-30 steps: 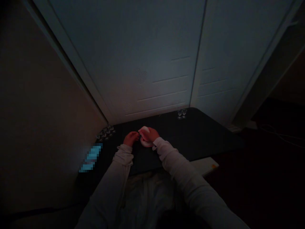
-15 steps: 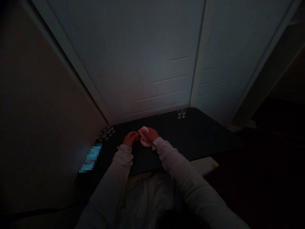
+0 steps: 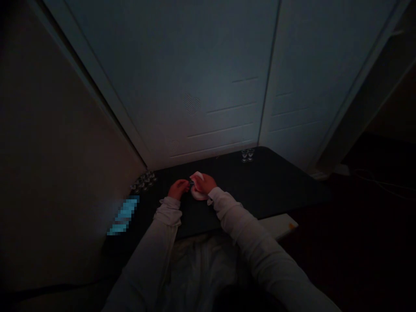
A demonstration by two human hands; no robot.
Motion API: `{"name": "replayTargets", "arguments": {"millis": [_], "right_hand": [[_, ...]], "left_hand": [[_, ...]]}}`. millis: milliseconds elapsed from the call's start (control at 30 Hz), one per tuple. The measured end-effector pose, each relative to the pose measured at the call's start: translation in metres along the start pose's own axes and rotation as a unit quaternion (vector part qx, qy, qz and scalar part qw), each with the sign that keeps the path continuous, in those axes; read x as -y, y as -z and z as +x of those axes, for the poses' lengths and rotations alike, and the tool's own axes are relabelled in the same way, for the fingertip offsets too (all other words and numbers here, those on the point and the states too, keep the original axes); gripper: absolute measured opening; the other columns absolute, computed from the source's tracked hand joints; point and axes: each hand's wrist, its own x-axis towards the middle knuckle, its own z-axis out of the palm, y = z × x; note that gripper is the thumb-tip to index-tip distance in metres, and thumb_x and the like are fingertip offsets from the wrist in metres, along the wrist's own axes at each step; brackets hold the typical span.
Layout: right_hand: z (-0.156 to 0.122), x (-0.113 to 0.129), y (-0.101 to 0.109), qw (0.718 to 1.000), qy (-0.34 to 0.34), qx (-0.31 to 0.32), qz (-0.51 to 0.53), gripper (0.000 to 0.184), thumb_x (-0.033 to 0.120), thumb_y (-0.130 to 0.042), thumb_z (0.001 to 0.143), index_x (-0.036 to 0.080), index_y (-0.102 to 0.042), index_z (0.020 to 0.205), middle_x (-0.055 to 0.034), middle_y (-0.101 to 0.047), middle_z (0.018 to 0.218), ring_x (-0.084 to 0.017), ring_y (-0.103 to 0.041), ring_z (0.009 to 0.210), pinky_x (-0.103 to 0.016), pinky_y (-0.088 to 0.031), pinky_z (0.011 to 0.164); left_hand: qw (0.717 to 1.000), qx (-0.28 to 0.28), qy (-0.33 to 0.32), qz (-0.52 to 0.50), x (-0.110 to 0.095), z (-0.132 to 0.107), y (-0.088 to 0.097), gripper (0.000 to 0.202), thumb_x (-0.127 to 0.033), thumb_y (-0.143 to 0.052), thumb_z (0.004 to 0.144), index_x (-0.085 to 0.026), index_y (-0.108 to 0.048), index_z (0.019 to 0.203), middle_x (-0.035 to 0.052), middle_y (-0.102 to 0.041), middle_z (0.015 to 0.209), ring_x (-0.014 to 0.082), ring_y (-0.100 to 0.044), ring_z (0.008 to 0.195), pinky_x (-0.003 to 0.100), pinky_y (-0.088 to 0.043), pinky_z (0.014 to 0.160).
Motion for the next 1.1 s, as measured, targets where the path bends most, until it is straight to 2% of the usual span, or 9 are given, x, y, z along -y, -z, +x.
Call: {"name": "replayTargets", "arguments": {"millis": [100,300,467,767,967,1100], "right_hand": [[0.004,-0.008,-0.002,1.000,0.024,0.006,0.009,0.030,0.035,-0.032,0.075,0.019,-0.055,0.087,0.0007,-0.058,0.077,-0.009,-0.050,0.067,-0.018,-0.036,0.061],[0.004,-0.010,-0.001,1.000,-0.007,0.023,-0.018,0.033,0.043,-0.042,0.067,0.014,-0.055,0.074,-0.0012,-0.056,0.063,-0.010,-0.049,0.058,-0.019,-0.035,0.054],[0.001,-0.005,0.002,0.997,-0.018,0.005,-0.081,0.039,0.051,-0.048,0.059,0.013,-0.053,0.068,-0.0018,-0.055,0.064,-0.009,-0.046,0.056,-0.019,-0.033,0.051],[0.002,-0.007,0.001,0.999,0.012,0.009,-0.042,0.034,0.043,-0.040,0.069,0.014,-0.055,0.074,-0.0019,-0.057,0.068,-0.009,-0.048,0.060,-0.018,-0.034,0.054],[0.001,-0.005,0.003,1.000,0.024,-0.005,-0.019,0.031,0.040,-0.040,0.070,0.015,-0.056,0.080,-0.0019,-0.058,0.073,-0.010,-0.050,0.066,-0.020,-0.037,0.060],[0.000,-0.001,0.004,0.999,0.040,0.012,0.021,0.028,0.035,-0.037,0.073,0.019,-0.056,0.085,-0.0001,-0.058,0.076,-0.009,-0.051,0.068,-0.018,-0.037,0.062]], "left_hand": [[1.000,0.000,-0.006,-0.002,0.001,0.000,0.000,0.032,-0.036,-0.059,0.051,-0.013,-0.049,0.071,0.0001,-0.054,0.058,0.0078,-0.049,0.048,0.023,-0.038,0.047],[1.000,-0.007,0.003,-0.015,0.002,0.000,0.002,0.032,-0.036,-0.058,0.052,-0.013,-0.049,0.073,0.0010,-0.055,0.061,0.0080,-0.049,0.048,0.023,-0.039,0.047],[1.000,-0.013,0.012,-0.016,0.002,0.001,0.001,0.035,-0.039,-0.057,0.052,-0.013,-0.050,0.073,0.0016,-0.056,0.061,0.0078,-0.049,0.047,0.023,-0.039,0.046],[1.000,-0.014,0.010,-0.021,0.000,0.000,0.000,0.034,-0.038,-0.057,0.054,-0.011,-0.049,0.073,0.0013,-0.055,0.058,0.0066,-0.048,0.046,0.021,-0.038,0.045],[1.000,-0.005,0.000,-0.023,0.003,0.002,0.002,0.035,-0.038,-0.056,0.055,-0.012,-0.049,0.078,0.0016,-0.055,0.064,0.0064,-0.048,0.048,0.021,-0.038,0.045],[1.000,-0.006,-0.003,-0.018,0.002,0.002,0.002,0.038,-0.035,-0.059,0.052,-0.013,-0.049,0.082,0.0016,-0.054,0.067,0.0068,-0.049,0.050,0.021,-0.038,0.046]]}}
